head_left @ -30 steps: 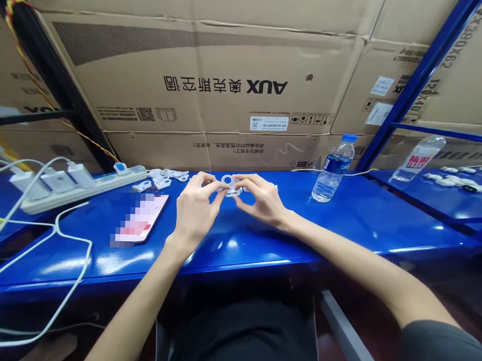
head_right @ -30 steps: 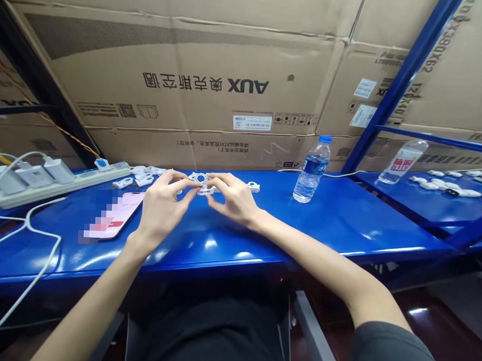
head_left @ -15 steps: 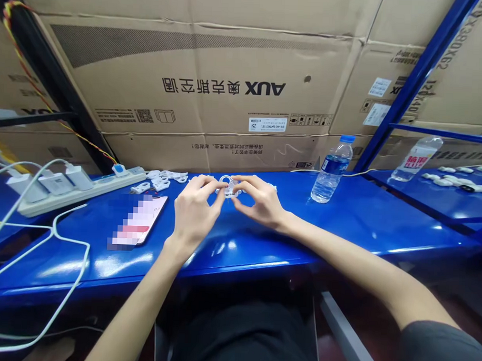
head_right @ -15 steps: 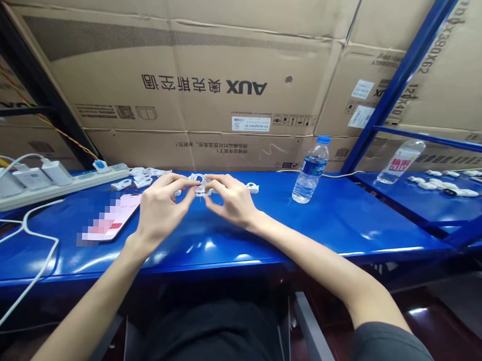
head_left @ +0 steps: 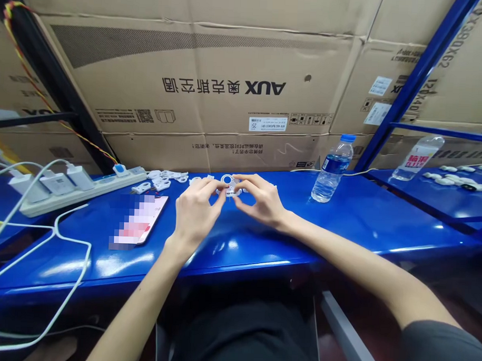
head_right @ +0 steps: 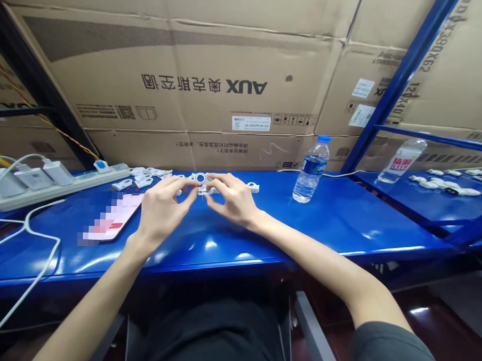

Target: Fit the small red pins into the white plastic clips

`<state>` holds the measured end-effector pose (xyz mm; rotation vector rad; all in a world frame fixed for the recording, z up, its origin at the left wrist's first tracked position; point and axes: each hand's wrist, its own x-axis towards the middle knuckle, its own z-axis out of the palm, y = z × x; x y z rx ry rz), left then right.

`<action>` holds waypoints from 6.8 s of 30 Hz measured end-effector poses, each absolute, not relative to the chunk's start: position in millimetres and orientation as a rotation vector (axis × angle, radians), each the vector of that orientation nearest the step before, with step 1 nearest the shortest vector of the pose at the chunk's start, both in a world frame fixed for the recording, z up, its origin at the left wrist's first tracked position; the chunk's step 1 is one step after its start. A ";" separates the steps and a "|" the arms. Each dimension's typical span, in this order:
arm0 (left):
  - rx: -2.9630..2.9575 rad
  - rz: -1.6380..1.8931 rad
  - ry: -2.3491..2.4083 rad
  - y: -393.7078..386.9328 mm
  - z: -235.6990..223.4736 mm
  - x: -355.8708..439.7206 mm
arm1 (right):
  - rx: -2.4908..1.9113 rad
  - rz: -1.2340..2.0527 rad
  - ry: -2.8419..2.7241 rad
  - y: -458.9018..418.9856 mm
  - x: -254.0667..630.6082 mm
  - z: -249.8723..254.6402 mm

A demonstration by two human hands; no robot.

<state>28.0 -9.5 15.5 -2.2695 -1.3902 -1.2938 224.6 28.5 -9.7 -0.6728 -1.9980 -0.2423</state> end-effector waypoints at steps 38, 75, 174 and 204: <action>-2.306 -0.035 -1.752 -9.7 0.4 21.2 | -1.096 0.022 -2.172 86.2 190.5 -14.7; -2.358 0.065 -1.745 -11.5 3.2 22.2 | -1.213 -0.100 -2.343 102.0 162.0 -31.2; -2.575 -0.479 -1.493 -7.5 9.6 25.8 | -0.907 -0.258 -2.357 53.3 249.9 -12.0; -2.514 -1.076 -1.429 -6.0 10.3 23.7 | -0.738 -0.261 -2.340 39.8 237.1 -17.0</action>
